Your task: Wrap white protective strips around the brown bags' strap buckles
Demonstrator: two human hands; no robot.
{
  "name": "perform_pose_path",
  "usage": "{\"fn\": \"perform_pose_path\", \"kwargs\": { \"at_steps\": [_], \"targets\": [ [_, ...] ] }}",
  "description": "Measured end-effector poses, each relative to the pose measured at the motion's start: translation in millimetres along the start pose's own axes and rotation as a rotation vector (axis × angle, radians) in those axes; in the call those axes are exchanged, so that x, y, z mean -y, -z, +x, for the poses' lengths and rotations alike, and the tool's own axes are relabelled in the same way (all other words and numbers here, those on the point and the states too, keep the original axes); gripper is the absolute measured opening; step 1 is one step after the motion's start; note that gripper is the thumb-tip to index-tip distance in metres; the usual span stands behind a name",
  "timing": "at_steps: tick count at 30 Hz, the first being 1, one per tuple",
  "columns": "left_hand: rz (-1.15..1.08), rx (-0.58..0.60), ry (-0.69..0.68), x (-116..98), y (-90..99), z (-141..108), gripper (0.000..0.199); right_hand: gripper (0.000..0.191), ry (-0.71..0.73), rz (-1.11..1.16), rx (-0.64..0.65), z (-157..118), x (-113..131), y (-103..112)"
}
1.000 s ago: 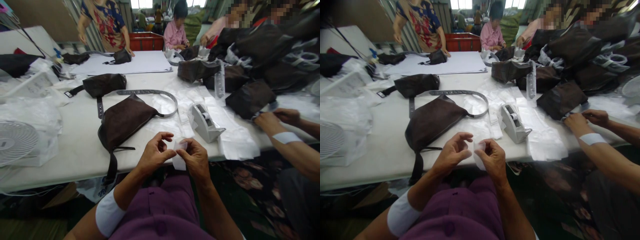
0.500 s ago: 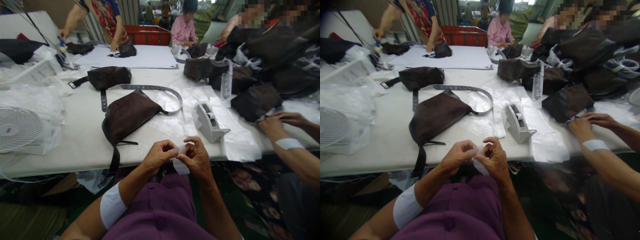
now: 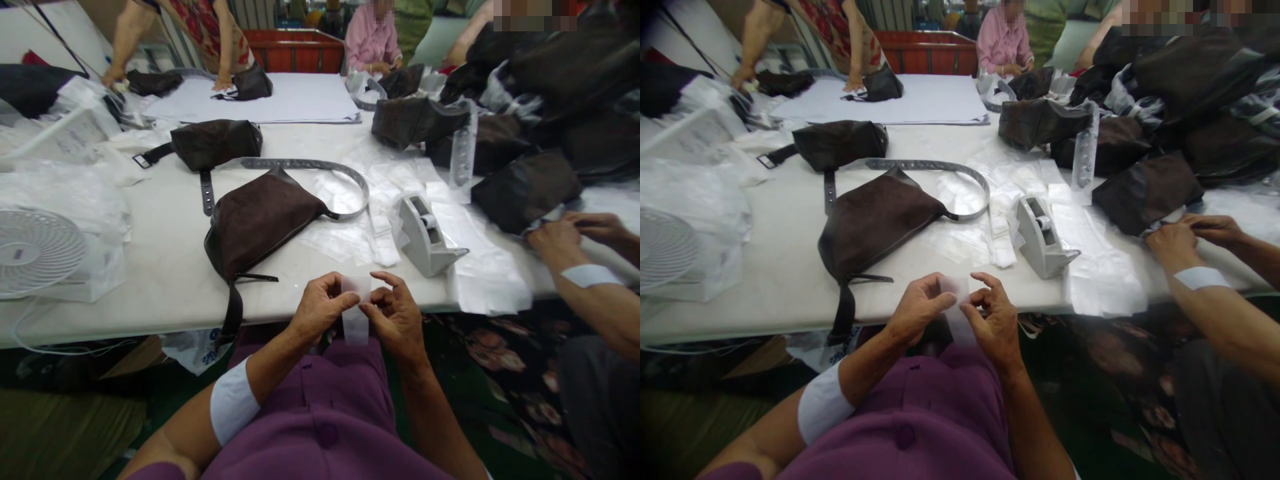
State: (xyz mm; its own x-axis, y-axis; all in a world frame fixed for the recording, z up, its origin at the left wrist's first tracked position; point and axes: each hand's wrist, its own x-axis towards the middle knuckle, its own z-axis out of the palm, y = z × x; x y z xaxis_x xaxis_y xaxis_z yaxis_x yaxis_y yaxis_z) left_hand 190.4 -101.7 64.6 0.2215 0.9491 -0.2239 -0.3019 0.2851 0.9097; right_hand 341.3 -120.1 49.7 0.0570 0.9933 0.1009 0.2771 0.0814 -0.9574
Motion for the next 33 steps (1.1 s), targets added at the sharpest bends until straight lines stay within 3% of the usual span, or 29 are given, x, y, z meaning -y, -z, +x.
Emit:
{"fn": "perform_pose_path", "kwargs": {
  "at_steps": [6,12,18,22,27,30,33],
  "targets": [
    [-0.076,-0.020,0.077,8.9,-3.2,0.7,0.020,0.049,0.048,-0.055,0.015,3.3,-5.9,2.7],
    [0.156,-0.097,-0.016,18.2,0.9,4.0,0.021,0.037,0.301,-0.116,-0.092,9.4,8.4,8.3],
    [0.344,-0.095,-0.044,13.9,1.1,3.8,0.023,0.024,0.451,-0.343,0.039,19.2,28.0,23.1],
    [0.485,-0.093,-0.100,9.3,1.0,2.4,0.023,0.022,0.492,-0.412,0.144,23.4,29.6,27.4],
    [0.578,-0.106,-0.158,8.9,0.7,4.7,0.022,0.013,0.516,-0.491,0.167,26.0,27.1,24.6],
    [0.550,-0.091,-0.151,12.1,0.5,3.2,0.020,0.009,0.521,-0.533,0.206,27.5,25.6,25.0],
    [0.360,0.028,-0.040,22.6,11.7,-5.6,0.012,0.011,0.530,-0.559,0.277,29.5,21.2,33.5]
  ]
}}
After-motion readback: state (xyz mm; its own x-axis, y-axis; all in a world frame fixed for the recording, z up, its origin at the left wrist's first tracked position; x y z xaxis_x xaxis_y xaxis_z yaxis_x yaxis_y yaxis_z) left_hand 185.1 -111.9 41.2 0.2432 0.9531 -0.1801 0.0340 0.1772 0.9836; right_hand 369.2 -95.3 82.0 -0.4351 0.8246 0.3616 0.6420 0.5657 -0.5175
